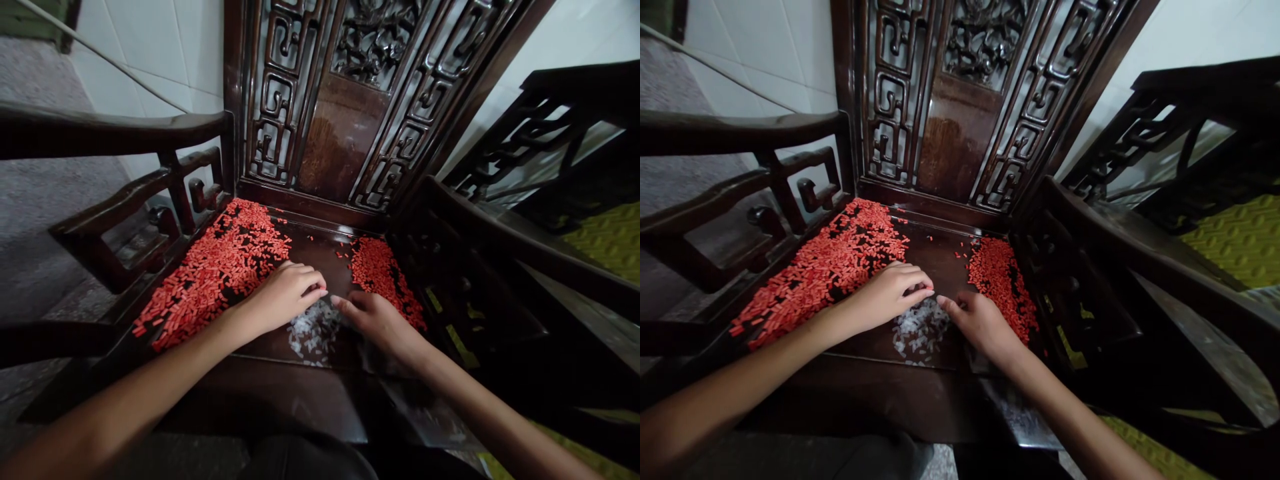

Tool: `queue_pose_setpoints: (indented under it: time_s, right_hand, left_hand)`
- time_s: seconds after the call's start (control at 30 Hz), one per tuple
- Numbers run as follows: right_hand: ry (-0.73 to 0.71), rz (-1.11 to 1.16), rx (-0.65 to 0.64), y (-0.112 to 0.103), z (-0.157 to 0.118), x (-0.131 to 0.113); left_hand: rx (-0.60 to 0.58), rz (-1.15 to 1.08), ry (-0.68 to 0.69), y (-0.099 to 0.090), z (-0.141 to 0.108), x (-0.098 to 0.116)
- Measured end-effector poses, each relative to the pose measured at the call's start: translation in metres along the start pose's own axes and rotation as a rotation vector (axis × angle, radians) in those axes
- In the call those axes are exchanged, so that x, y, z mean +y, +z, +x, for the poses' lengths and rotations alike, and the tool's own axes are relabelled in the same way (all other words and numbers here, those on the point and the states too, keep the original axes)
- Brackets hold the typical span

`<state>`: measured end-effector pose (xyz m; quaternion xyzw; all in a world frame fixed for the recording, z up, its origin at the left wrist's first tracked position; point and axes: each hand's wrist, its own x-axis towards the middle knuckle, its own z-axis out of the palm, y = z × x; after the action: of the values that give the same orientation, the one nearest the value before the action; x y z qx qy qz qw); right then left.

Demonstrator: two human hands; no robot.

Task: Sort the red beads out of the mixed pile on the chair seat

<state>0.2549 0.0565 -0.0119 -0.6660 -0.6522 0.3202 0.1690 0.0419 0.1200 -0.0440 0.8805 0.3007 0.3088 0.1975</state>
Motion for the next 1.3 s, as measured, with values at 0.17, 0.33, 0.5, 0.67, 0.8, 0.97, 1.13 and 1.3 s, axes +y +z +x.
queue_pose_setpoints:
  time_s: [0.17,0.33,0.5,0.67,0.8,0.97,1.13,1.3]
  right_hand:
    - [-0.002,0.453,0.008,0.004,0.0,0.003]
    - [0.065,0.686,0.019,0.002,-0.001,-0.003]
    - [0.022,0.766,0.067,0.001,0.0,-0.011]
    - [-0.03,0.771,0.088,0.004,0.002,-0.012]
    - [-0.082,0.685,0.144,0.005,0.0,-0.019]
    - [-0.149,0.537,0.229,0.004,-0.004,-0.03]
    - [-0.19,0.522,0.256,0.003,-0.007,-0.031]
    - [-0.25,0.448,0.257,0.002,-0.01,-0.035]
  left_hand:
    - [0.018,-0.106,-0.051,-0.002,0.001,0.003]
    - [-0.031,-0.283,-0.131,-0.002,0.001,0.01]
    - [-0.051,-0.43,-0.21,0.001,0.0,0.014]
    - [-0.036,-0.558,-0.248,0.005,0.001,0.015]
    - [-0.029,-0.688,-0.262,0.008,0.002,0.014]
    - [0.0,-0.889,-0.291,0.012,0.004,0.014]
    - [-0.001,-1.003,-0.338,0.011,0.005,0.017]
    - [0.018,-1.026,-0.303,0.01,0.004,0.018]
